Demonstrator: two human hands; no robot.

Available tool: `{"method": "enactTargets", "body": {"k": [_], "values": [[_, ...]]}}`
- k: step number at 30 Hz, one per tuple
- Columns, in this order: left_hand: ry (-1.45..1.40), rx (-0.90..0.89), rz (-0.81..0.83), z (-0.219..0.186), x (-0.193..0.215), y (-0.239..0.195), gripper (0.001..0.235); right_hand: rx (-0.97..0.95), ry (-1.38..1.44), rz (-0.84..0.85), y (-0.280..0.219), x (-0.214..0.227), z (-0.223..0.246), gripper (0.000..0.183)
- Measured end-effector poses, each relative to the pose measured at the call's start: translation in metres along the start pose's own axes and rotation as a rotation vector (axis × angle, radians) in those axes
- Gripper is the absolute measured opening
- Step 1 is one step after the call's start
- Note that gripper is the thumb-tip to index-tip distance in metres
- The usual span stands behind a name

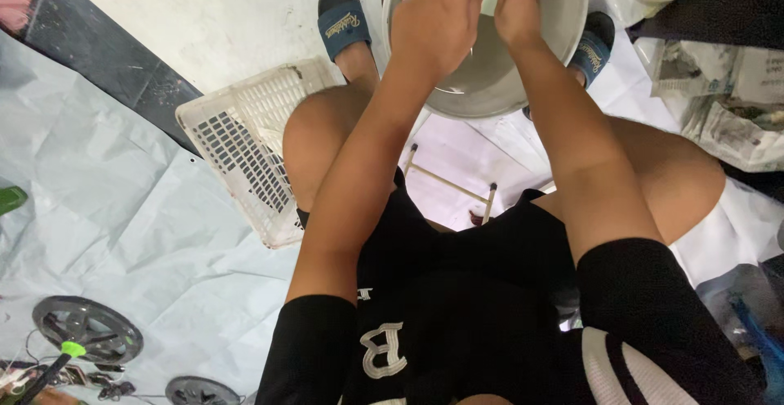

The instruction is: The person washes several small bowls and cups by hand in a metal basin filled with water. They scrub each item, rinse it, and place it into a white plastic basket beside them.

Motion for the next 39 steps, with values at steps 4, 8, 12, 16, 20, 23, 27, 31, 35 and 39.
{"method": "enactTargets", "body": {"k": [4,8,12,16,20,23,27,31,35,39], "values": [[-0.062,-0.018,-0.07,0.004,0.002,0.007,0.035,-0.035,-0.136,0.008,-0.013,-0.039,-0.063,0.036],[-0.059,-0.037,-0.056,0.009,0.001,0.015,0.022,-0.173,-0.171,0.141,-0.02,-0.063,-0.093,0.038],[-0.122,-0.039,-0.11,0.01,0.0,0.014,0.021,-0.423,-0.119,0.336,-0.035,-0.065,-0.093,0.026],[-0.093,-0.049,-0.08,0.019,-0.009,0.016,0.021,-0.343,-0.126,0.457,-0.026,-0.053,-0.081,0.024],[-0.039,-0.069,-0.163,0.03,-0.011,0.014,0.019,-0.695,0.261,0.536,-0.02,-0.029,-0.042,0.025],[-0.027,-0.071,-0.119,0.036,-0.018,0.012,0.019,-0.612,0.338,0.492,-0.009,-0.005,-0.001,0.028],[-0.002,-0.015,-0.042,0.056,-0.047,-0.003,0.042,-0.538,0.348,0.447,0.002,0.032,0.033,0.029],[-0.092,0.118,0.087,0.076,-0.087,-0.025,0.058,-0.533,0.348,0.45,0.0,0.051,0.051,0.028],[-0.386,0.428,0.212,0.077,-0.098,-0.038,0.064,-0.525,0.456,0.426,-0.01,0.05,0.054,0.033],[-0.516,0.451,0.134,0.083,-0.106,-0.037,0.062,-0.562,0.524,0.364,-0.009,0.037,0.063,0.037]]}}
Point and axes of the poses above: each hand's wrist, its own y-axis towards the middle knuckle, its own x-axis out of the back of the hand, z = x × y, the point moved 1 cm from there along y, towards the middle knuckle, and after that the axes turned 12 degrees about -z, right-handed, at the moved point
